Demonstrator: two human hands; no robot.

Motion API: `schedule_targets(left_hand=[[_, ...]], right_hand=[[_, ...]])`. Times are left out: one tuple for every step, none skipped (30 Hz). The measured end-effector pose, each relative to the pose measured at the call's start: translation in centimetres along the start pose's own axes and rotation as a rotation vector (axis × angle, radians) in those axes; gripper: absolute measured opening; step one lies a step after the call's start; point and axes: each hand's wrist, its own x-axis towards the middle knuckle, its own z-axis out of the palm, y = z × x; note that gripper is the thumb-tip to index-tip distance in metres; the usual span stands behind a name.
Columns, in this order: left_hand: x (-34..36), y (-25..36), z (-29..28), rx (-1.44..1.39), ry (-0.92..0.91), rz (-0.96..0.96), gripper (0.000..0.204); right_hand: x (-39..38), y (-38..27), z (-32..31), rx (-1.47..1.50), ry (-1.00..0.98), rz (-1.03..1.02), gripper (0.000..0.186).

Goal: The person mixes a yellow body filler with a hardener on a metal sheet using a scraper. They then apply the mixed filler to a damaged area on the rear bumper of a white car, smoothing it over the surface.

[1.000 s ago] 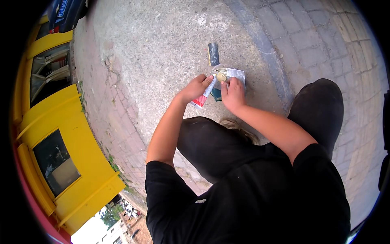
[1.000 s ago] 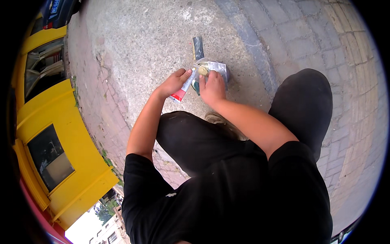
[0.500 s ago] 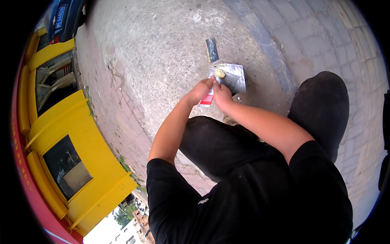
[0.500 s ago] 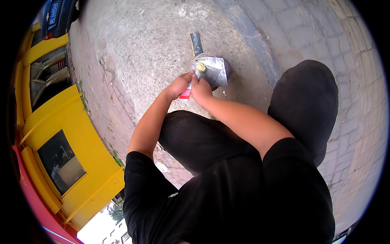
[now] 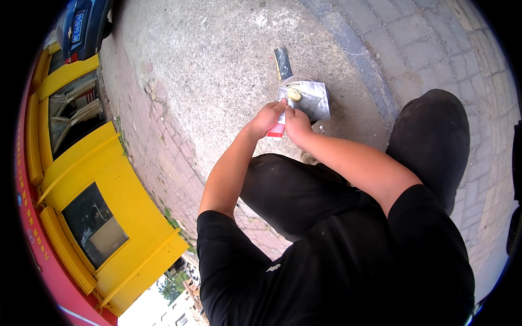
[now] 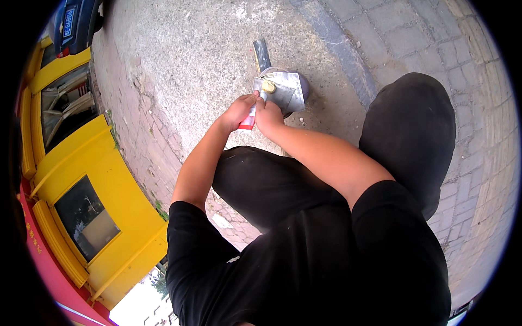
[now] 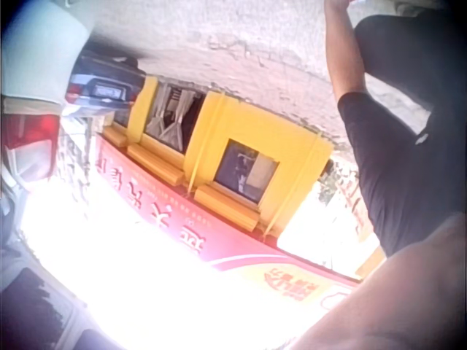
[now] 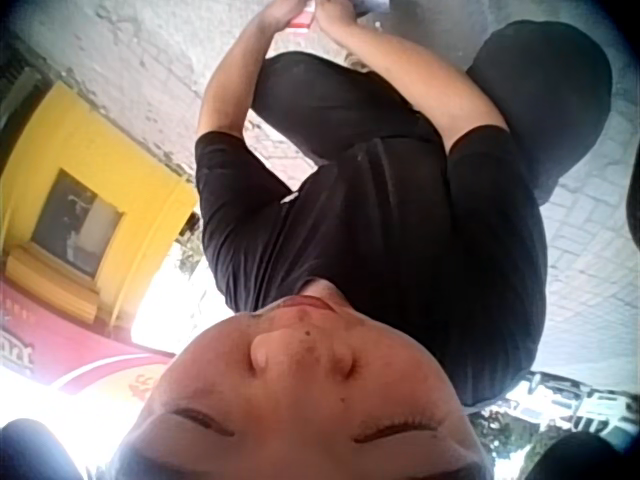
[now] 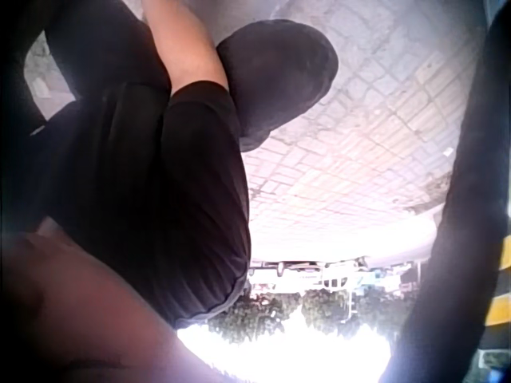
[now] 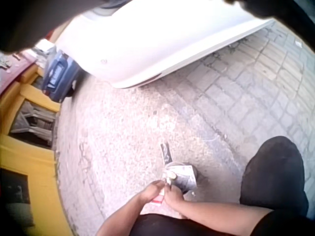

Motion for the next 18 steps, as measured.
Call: schedule_targets(left_hand=[[0.09,-0.08,-0.04,-0.001,0.001,0.005,0.042],[0.24,-0.21,-0.1,-0.001,0.002,0.01,0.042],[0.34,-0.35,-0.16,-0.003,0.004,0.016,0.042],[0.52,-0.52,-0.25,-0.004,0.001,0.02,0.041],[0.71,-0.67,-0.33,-0.005,-0.001,0.024,0.041],[0.75,-0.67,-0.32,-0.006,-0.004,0.027,0.041],[0.77,-0.68,-0.3,-0.004,-0.007,0.024,0.041],[0.8,-0.68,-0.28,-0.002,-0.01,0.02,0.04],[0.81,-0.62,-0.2,-0.001,-0.013,0.017,0.04],[0.82,-0.61,-0.14,0.005,-0.005,0.017,0.04],[0.8,-0.6,-0.08,0.011,0.003,0.017,0.04],[0.8,-0.6,-0.07,0.017,0.011,0.016,0.04],[0.82,-0.61,-0.12,0.019,0.006,0.016,0.04],[0.85,-0.61,-0.18,0.021,0.001,0.016,0.04],[0.84,-0.5,-0.16,0.023,-0.005,0.016,0.04],[0.81,-0.42,-0.11,0.032,-0.008,0.014,0.04],[0.78,-0.35,-0.04,0.041,-0.01,0.012,0.039],[0.74,-0.36,-0.02,0.048,-0.012,0.01,0.039]], right_hand=[[-0.04,-0.11,-0.03,0.001,0.002,0.004,0.053],[-0.08,-0.22,-0.06,0.002,0.005,0.008,0.053],[0.0,0.01,0.04,0.003,0.006,0.011,0.053],[0.15,0.21,0.14,0.018,-0.001,0.017,0.053],[0.38,0.37,0.22,0.032,-0.008,0.023,0.053],[0.47,0.36,0.22,0.046,-0.016,0.029,0.053],[0.47,0.41,0.14,0.034,-0.023,0.034,0.053],[0.46,0.48,0.02,0.022,-0.031,0.039,0.054],[0.39,0.32,-0.15,0.009,-0.038,0.042,0.055],[0.29,0.14,-0.23,0.005,-0.036,0.05,0.055],[0.18,-0.05,-0.28,0.0,-0.034,0.059,0.055],[0.16,-0.03,-0.25,-0.005,-0.032,0.068,0.055],[0.16,-0.03,-0.18,-0.007,-0.015,0.058,0.054],[0.14,-0.03,-0.1,-0.01,0.001,0.048,0.053],[0.22,0.12,0.01,-0.012,0.019,0.038,0.052],[0.33,0.26,0.07,-0.008,0.02,0.038,0.052],[0.45,0.41,0.09,-0.005,0.022,0.037,0.052],[0.44,0.36,0.05,-0.003,0.021,0.036,0.052]])
